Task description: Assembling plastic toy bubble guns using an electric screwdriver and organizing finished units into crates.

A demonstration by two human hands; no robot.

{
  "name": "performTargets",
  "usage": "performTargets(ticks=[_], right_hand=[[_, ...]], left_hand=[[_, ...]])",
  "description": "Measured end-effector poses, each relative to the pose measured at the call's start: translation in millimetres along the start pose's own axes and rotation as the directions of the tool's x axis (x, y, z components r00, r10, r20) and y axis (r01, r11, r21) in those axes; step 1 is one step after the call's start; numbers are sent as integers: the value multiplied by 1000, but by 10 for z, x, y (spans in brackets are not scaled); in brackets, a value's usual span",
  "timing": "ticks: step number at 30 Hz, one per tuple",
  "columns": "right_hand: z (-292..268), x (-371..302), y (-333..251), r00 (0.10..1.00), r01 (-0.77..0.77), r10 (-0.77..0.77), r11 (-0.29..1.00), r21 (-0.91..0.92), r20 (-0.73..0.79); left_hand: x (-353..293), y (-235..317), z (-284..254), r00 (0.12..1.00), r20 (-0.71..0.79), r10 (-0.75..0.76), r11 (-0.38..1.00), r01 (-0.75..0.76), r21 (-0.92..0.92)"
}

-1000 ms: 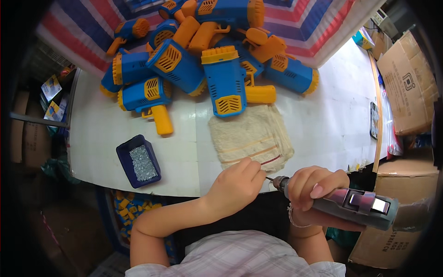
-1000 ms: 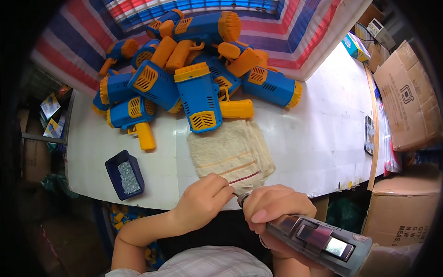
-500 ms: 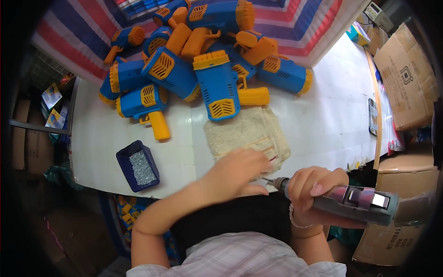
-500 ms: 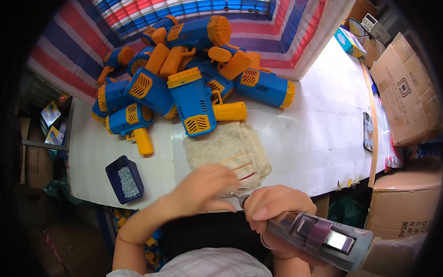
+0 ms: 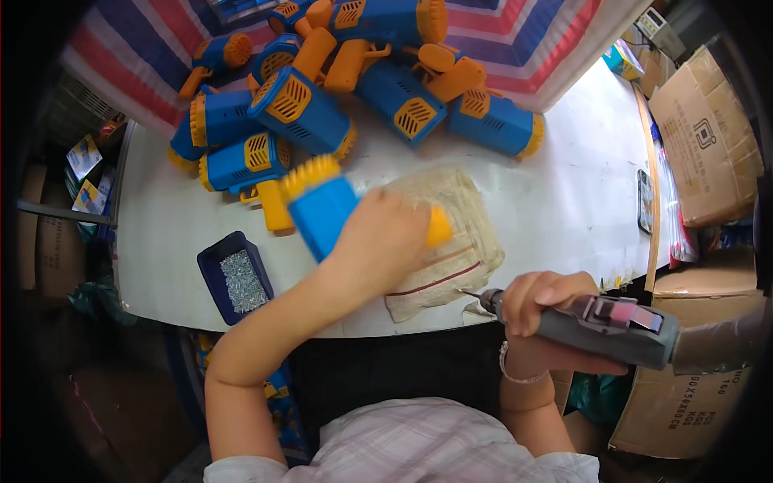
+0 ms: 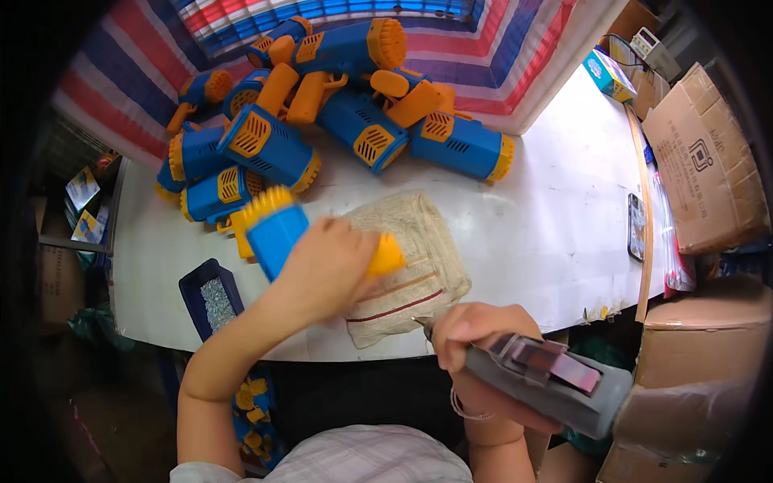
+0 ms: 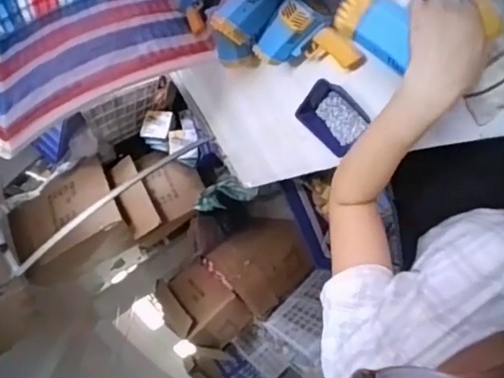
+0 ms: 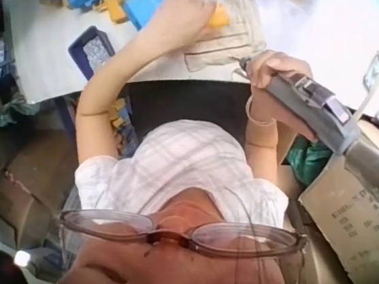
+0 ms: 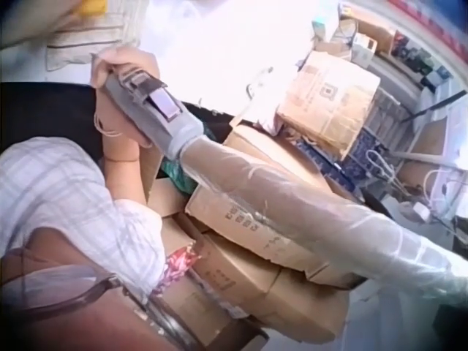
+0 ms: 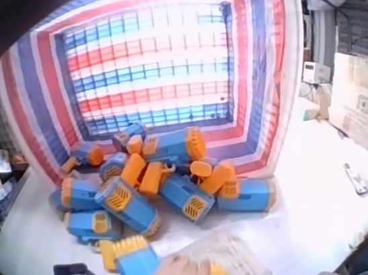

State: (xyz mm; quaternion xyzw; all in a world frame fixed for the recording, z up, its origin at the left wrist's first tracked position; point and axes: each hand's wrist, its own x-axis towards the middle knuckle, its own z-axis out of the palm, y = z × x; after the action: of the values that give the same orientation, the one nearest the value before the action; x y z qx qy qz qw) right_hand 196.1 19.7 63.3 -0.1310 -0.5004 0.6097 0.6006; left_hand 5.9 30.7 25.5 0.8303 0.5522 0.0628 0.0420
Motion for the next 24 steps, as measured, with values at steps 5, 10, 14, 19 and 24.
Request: performTargets(ticks=[5, 10, 14, 19, 24], right_hand=[[70, 2, 331, 999, -25, 26, 999, 35, -23], [71, 13, 382, 995, -73, 79, 992, -104, 55], [39, 22, 456, 993, -110, 112, 992, -65, 33], [-1, 66, 581, 986, -140, 139, 990, -2, 91], [-37, 80, 678, 993, -113, 112, 992, 53, 28]], left_hand=[[-277, 99, 259, 980, 183, -84, 970, 122, -210], [-236, 104, 261, 967, 208, -145, 953, 193, -234], [-241, 114, 282, 971, 186, -147, 953, 190, -237], [-233, 101, 277, 976, 170, -140, 944, 183, -275], [-212, 96, 231, 963, 225, -150, 934, 213, -287]])
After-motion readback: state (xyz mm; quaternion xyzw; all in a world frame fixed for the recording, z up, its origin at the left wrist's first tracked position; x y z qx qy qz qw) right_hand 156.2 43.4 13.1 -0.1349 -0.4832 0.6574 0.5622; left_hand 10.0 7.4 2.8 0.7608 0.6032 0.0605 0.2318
